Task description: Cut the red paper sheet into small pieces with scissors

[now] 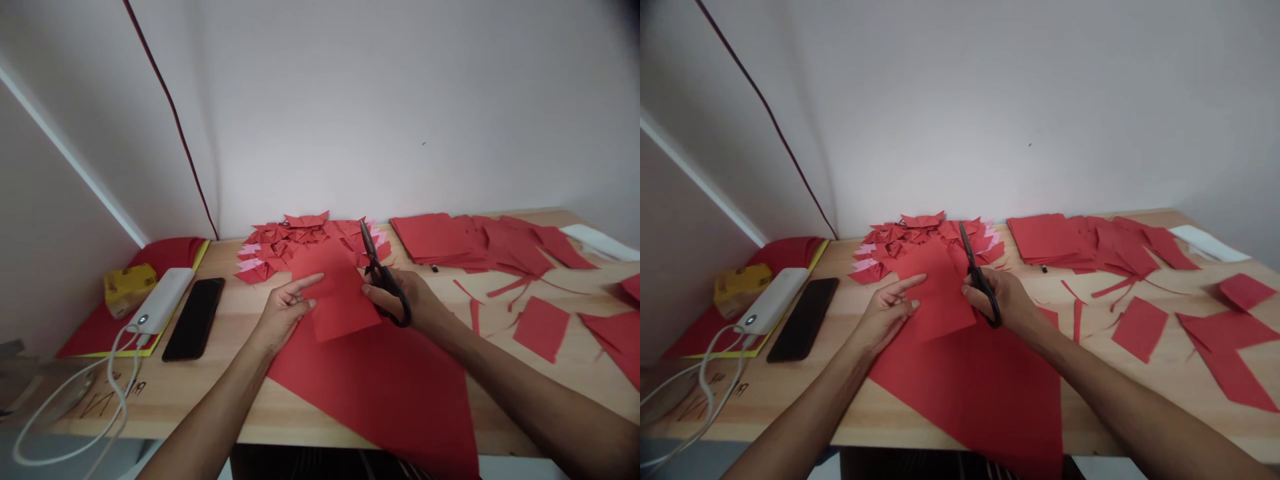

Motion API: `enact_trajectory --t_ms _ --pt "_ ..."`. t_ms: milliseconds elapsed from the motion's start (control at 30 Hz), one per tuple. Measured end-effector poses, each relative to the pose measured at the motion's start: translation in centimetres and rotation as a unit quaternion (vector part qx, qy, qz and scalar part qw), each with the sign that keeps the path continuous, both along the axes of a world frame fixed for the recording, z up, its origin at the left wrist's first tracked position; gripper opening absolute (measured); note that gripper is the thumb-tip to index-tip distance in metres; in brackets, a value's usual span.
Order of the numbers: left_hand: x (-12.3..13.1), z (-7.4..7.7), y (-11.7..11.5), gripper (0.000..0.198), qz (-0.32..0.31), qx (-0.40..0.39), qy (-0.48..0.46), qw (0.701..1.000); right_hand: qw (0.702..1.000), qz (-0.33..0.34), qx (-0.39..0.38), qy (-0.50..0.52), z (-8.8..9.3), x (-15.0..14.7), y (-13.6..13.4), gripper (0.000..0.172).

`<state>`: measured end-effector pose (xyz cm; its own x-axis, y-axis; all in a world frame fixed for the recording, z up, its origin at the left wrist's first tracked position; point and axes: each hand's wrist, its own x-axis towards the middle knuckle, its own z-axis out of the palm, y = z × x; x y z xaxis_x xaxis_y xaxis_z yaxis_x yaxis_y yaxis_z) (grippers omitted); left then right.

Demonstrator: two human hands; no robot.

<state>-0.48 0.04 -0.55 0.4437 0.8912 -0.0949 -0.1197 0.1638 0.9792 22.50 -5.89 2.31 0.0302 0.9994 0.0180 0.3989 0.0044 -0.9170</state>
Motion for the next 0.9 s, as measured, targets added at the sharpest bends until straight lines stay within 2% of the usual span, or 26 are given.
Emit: enact_trajectory --t_ms 200,267,400,500,667,833,900 --pt "0.1 0.2 -0.2 0.045 0.013 0.068 0.050 0.996 0.999 -0.006 0.017 -0.036 -0.1 0.2 0.1 0.025" --pt "0.4 0.3 -0.4 0.059 0.021 0.081 0.019 0.996 0.998 -0.007 0.026 -0.052 -0.2 0.3 0.2 0.027" --pt "0.9 0.9 -0.8 0.105 0.012 0.056 -0.119 0.991 0.999 -0.006 0.005 -0.040 -1.4 0.8 0.6 0.025" --pt "1.0 1.1 -0.9 0.114 0.006 0.029 -0.142 0.989 0.999 -0.019 -0.021 -0.016 -2.6 1.3 1.1 0.030" --pt "0.8 1.0 -0.9 0.102 -0.016 -0.021 -0.138 0.990 0.999 -0.050 -0.021 0.005 -3.6 2.0 1.8 0.029" --pt "1.0 0.6 -1.0 0.057 -0.031 -0.030 -0.124 0.991 0.998 -0.047 -0.023 -0.027 -2.9 1.6 1.5 0.029" --pt "1.1 0.4 -1.1 0.048 -0.031 -0.041 -0.134 0.990 0.998 -0.040 -0.010 -0.054 -2.2 1.2 1.2 0.027"
